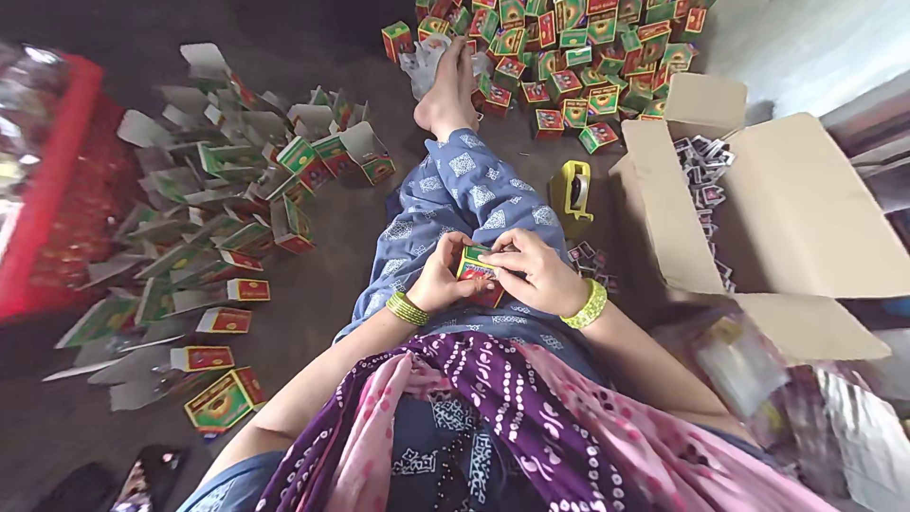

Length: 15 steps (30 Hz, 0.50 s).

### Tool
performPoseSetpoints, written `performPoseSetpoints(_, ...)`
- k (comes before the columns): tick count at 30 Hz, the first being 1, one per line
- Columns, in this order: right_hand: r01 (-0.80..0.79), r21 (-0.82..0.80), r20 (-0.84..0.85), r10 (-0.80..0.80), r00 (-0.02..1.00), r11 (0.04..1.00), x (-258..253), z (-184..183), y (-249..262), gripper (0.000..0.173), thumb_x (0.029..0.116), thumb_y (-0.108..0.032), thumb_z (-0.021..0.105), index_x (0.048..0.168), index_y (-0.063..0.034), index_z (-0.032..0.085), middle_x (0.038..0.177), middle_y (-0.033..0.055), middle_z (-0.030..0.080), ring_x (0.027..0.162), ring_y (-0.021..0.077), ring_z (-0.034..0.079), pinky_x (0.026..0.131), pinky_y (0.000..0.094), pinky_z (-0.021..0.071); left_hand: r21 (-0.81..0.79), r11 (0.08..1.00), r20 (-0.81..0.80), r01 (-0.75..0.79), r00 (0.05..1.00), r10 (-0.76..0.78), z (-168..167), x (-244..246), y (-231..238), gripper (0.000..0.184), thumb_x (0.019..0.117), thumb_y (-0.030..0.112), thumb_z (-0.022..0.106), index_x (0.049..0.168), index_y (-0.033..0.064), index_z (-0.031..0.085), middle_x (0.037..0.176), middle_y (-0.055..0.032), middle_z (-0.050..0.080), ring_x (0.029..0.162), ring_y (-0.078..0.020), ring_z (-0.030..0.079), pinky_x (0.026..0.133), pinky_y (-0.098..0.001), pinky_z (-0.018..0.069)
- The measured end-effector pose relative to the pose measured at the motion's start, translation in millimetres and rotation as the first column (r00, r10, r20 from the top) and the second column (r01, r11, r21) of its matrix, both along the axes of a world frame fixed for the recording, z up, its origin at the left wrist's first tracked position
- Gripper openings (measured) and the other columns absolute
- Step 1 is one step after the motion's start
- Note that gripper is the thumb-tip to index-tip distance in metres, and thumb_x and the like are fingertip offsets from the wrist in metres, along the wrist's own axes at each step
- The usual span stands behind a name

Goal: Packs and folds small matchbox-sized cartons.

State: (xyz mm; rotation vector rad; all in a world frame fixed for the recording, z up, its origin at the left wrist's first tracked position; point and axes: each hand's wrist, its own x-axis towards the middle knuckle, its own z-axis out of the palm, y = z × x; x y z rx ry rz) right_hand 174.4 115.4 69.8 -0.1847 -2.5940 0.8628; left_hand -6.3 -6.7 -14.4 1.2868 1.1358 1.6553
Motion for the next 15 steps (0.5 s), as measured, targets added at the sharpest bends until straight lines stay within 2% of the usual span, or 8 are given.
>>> performPoseSetpoints(2, 0.054, 0.089, -0.037, -0.05, 0.998, 0.995, 2, -8, -7, 0.029, 0.103, -0.014, 0.055, 0.123, -0.0114, 0.075, 0.117, 0.009, 0.071, 0.115, 0.0187, 0.064, 0.102, 0.0352, 0.0531, -0.026, 0.999, 0.027, -0.03, 0.999, 0.031, 2, 0, 0, 0.069, 0.0762, 0.014, 0.09, 0.128, 0.0029, 0.046, 0.113, -0.0116, 0.069, 0.1, -0.0221, 0.072, 0.089, -0.0428, 0.062)
performPoseSetpoints(4, 0.088, 0.121, -0.065, -0.081, 0.995, 0.989, 5, -15, -14, 0.031, 0.1051, -0.011, 0.053, 0.131, -0.0064, 0.07, 0.129, 0.0104, 0.071, 0.126, 0.0205, 0.064, 0.111, 0.0364, 0.0505, -0.045, 0.997, 0.035, -0.058, 0.998, 0.059, 2, -1, -1, 0.064, 0.0793, 0.014, 0.087, 0.128, 0.0033, 0.047, 0.111, -0.0102, 0.07, 0.098, -0.0208, 0.072, 0.087, -0.0419, 0.0622)
performPoseSetpoints(7, 0.083, -0.109, -0.045, -0.088, 0.995, 0.991, 15, -16, -3, 0.037, 0.1042, -0.01, 0.055, 0.14, 0.0016, 0.059, 0.134, 0.0112, 0.069, 0.127, 0.0182, 0.064, 0.11, 0.0373, 0.0527, -0.043, 0.998, -0.033, -0.051, 0.998, 0.049, 1, 0, -1, 0.056, 0.0871, 0.017, 0.082, 0.132, 0.0031, 0.051, 0.114, -0.0098, 0.071, 0.099, -0.02, 0.073, 0.088, -0.0409, 0.0629)
performPoseSetpoints(9, 0.236, -0.235, 0.007, -0.241, 0.971, 0.943, 32, -17, 17, 0.035, 0.1031, -0.012, 0.057, 0.135, -0.0008, 0.063, 0.129, 0.0083, 0.071, 0.12, 0.0151, 0.067, 0.105, 0.0384, 0.0565, -0.074, 0.996, -0.04, -0.047, 0.998, 0.044, 4, 2, 0, 0.053, 0.0911, 0.019, 0.078, 0.133, 0.0045, 0.05, 0.115, -0.009, 0.071, 0.098, -0.0201, 0.073, 0.087, -0.0409, 0.0634)
performPoseSetpoints(10, 0.385, -0.234, 0.067, -0.38, 0.923, 0.893, 44, -21, 32, 0.031, 0.1038, -0.015, 0.057, 0.131, -0.0048, 0.066, 0.126, 0.0058, 0.072, 0.114, 0.0132, 0.069, 0.101, 0.0375, 0.0581, -0.097, 0.994, -0.017, -0.057, 0.998, 0.056, 5, 2, 1, 0.052, 0.0917, 0.018, 0.077, 0.134, 0.0051, 0.049, 0.114, -0.0086, 0.071, 0.097, -0.0201, 0.073, 0.085, -0.0406, 0.0637)
performPoseSetpoints(12, 0.691, -0.138, 0.185, -0.667, 0.722, 0.71, 69, -36, 67, 0.025, 0.1052, -0.019, 0.055, 0.121, -0.009, 0.072, 0.116, 0.0056, 0.074, 0.107, 0.0158, 0.071, 0.097, 0.041, 0.0572, -0.146, 0.985, 0.033, -0.087, 0.995, 0.093, 5, 0, 0, 0.049, 0.0923, 0.016, 0.072, 0.133, 0.0068, 0.047, 0.113, -0.0071, 0.07, 0.096, -0.0185, 0.072, 0.083, -0.0382, 0.0635)
performPoseSetpoints(13, 0.798, -0.067, 0.233, -0.768, 0.596, 0.599, 84, -47, 84, 0.025, 0.105, -0.016, 0.054, 0.12, -0.0075, 0.072, 0.116, 0.0095, 0.074, 0.108, 0.0213, 0.07, 0.098, 0.0453, 0.0555, -0.156, 0.983, 0.046, -0.1, 0.993, 0.108, 4, -1, 1, 0.046, 0.0931, 0.015, 0.069, 0.132, 0.0071, 0.047, 0.113, -0.0063, 0.07, 0.095, -0.0173, 0.072, 0.082, -0.037, 0.0632)
performPoseSetpoints(15, 0.91, 0.099, 0.384, -0.86, 0.337, 0.402, 112, -66, 112, 0.03, 0.1009, -0.01, 0.055, 0.126, -0.0027, 0.069, 0.122, 0.0205, 0.07, 0.116, 0.0355, 0.066, 0.102, 0.0561, 0.0513, -0.146, 0.983, 0.053, -0.112, 0.991, 0.12, 3, -1, 3, 0.038, 0.0953, 0.013, 0.061, 0.13, 0.0072, 0.047, 0.111, -0.004, 0.07, 0.093, -0.0141, 0.072, 0.081, -0.0341, 0.0629)
